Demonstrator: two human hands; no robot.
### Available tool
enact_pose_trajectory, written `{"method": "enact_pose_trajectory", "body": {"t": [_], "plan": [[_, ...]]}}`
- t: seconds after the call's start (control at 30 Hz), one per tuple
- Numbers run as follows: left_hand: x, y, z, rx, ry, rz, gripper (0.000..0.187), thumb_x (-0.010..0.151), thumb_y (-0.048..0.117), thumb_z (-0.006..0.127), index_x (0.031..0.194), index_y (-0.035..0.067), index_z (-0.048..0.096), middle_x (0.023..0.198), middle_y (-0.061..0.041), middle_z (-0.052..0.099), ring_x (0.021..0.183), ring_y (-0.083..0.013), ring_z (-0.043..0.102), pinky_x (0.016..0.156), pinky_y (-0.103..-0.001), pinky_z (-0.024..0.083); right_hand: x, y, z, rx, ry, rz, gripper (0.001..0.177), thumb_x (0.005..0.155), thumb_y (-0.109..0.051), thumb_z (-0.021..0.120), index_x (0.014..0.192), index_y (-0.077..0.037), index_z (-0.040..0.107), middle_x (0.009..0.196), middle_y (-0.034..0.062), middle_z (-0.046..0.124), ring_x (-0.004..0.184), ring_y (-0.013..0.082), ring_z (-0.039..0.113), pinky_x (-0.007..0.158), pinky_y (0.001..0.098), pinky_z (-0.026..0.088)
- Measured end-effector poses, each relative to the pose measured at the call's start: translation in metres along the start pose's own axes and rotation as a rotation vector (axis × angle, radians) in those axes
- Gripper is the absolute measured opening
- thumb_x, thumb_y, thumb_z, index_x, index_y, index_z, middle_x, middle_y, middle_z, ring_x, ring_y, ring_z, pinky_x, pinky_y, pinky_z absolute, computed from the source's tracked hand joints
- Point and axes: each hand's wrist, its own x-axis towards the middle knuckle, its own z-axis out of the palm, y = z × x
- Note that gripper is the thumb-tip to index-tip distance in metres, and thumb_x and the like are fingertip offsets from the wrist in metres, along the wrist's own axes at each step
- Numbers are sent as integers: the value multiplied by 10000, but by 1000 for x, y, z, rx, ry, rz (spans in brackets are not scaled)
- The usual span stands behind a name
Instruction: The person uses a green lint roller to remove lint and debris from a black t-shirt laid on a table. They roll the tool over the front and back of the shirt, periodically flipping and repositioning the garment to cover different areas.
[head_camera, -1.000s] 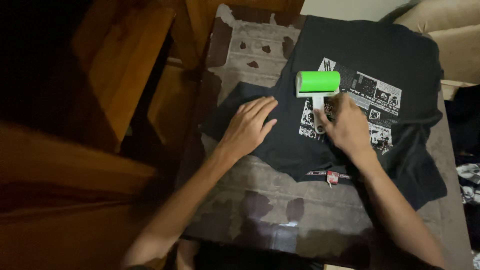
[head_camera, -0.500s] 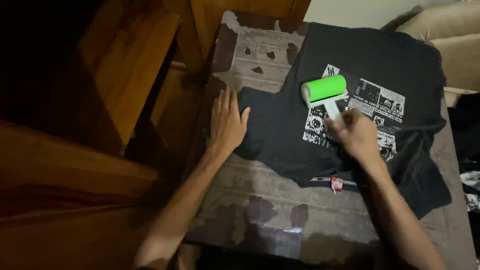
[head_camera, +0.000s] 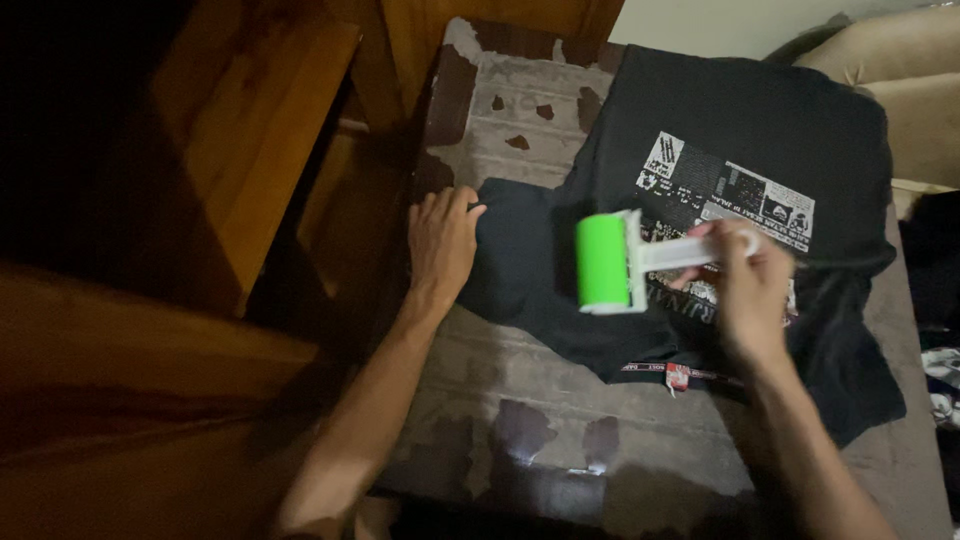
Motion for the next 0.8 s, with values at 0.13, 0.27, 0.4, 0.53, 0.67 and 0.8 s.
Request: {"method": "enact_pose_trajectory", "body": {"t": [0.13, 0.27, 0.4, 0.53, 0.67, 0.8], "plan": [[2, -7, -7, 27, 69, 40, 247, 979, 321, 702, 1030, 83, 658, 868, -132, 732, 806, -340, 697, 746, -488, 510, -15, 2, 30, 122, -122, 65, 212, 1123, -128, 473, 1126, 41, 602, 1009, 154, 672, 770, 205, 690, 705, 353, 651], [7, -21, -20, -46, -17, -31, 348, 958, 415, 728, 938, 74, 664, 729, -161, 710, 674, -361, 697, 610, -471, 531, -24, -8, 40, -124, -371, -49, 192, 990, -47, 610, 1175, -1, 586, 1059, 147, 717, 918, 209, 757, 825, 346, 663], [8, -25, -19, -56, -115, -74, 369, 951, 420, 723, 868, 67, 657, 684, -158, 698, 634, -346, 695, 615, -465, 531, -33, -7, 62, -173, -435, -215, 207, 975, -31, 670, 1156, 11, 579, 1215, 171, 633, 1071, 215, 663, 867, 323, 594], [8, -27, -16, -35, -1, 21, 348, 934, 394, 751, 840, 72, 658, 697, -151, 697, 651, -353, 680, 587, -464, 515, -19, 5, 92, -182, -496, -362, 199, 979, -61, 665, 1145, -20, 563, 1191, 144, 691, 1076, 205, 712, 869, 301, 637], [5, -27, -16, -52, -22, -6, 330, 950, 365, 750, 840, 72, 648, 683, -137, 682, 623, -340, 666, 569, -459, 503, -17, 20, 92, -251, -515, -431, 212, 1005, -26, 632, 1166, -31, 494, 1188, 145, 679, 1014, 208, 724, 879, 309, 614], [7, -28, -14, -61, -57, -33, 311, 958, 353, 734, 849, 77, 643, 662, -118, 674, 588, -307, 670, 566, -442, 505, -26, 27, 33, -361, -459, -562, 205, 1011, 13, 589, 1183, -38, 489, 1202, 174, 631, 1101, 248, 676, 930, 343, 584]]}}
